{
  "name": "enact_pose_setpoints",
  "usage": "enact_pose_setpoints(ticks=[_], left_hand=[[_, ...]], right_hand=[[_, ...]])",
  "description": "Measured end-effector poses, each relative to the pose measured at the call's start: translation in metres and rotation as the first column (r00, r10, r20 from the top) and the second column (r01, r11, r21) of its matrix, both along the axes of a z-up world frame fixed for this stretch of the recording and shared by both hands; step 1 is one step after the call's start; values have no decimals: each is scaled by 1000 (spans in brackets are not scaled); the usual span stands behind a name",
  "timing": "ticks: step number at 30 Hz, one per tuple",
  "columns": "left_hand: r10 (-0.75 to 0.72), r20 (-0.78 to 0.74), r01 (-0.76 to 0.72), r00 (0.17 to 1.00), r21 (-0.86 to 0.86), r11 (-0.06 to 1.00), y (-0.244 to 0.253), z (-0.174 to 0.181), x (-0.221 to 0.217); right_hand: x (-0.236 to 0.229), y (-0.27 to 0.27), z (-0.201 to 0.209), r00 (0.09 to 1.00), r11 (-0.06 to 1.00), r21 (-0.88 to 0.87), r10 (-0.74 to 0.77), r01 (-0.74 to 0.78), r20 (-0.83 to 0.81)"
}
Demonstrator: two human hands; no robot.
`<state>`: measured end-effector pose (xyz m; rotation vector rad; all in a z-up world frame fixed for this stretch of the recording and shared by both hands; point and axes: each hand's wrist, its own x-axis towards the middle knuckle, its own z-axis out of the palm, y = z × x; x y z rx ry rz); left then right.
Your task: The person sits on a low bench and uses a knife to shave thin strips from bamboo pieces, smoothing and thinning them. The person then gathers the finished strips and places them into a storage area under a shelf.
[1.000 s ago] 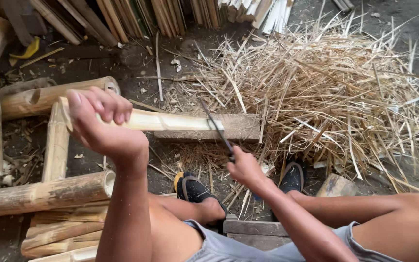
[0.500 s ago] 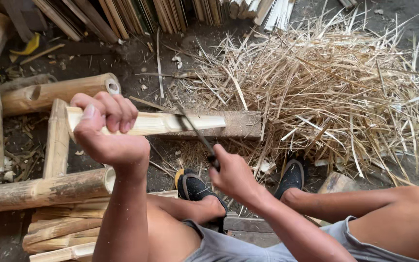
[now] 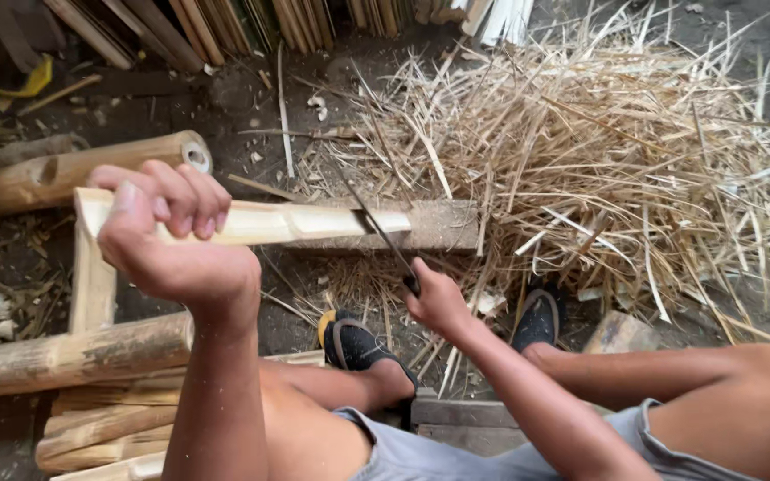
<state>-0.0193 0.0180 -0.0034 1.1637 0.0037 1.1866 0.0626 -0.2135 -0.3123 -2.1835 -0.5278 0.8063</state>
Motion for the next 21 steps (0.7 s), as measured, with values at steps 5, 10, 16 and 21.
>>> enact_pose_setpoints(ticks=[5,10,16,21], left_hand=[[-76,26,77,997,-33,996,5,0,-9],[-132,-50,137,990,118,984,11,8,-7],[-161,-111,173,981,107,979,-14,21,-2],[151,-110,-147,982,43,988,-45,7,8]], right_hand=[[15,-15,-42,976,976,-205,-31,76,213],[29,-42,-46,989,996,-75,-46,57,139],[-8,-21,85,989,965,-225,-145,135,-29],[-53,-5,168,943,896,441,-102,-50,316]])
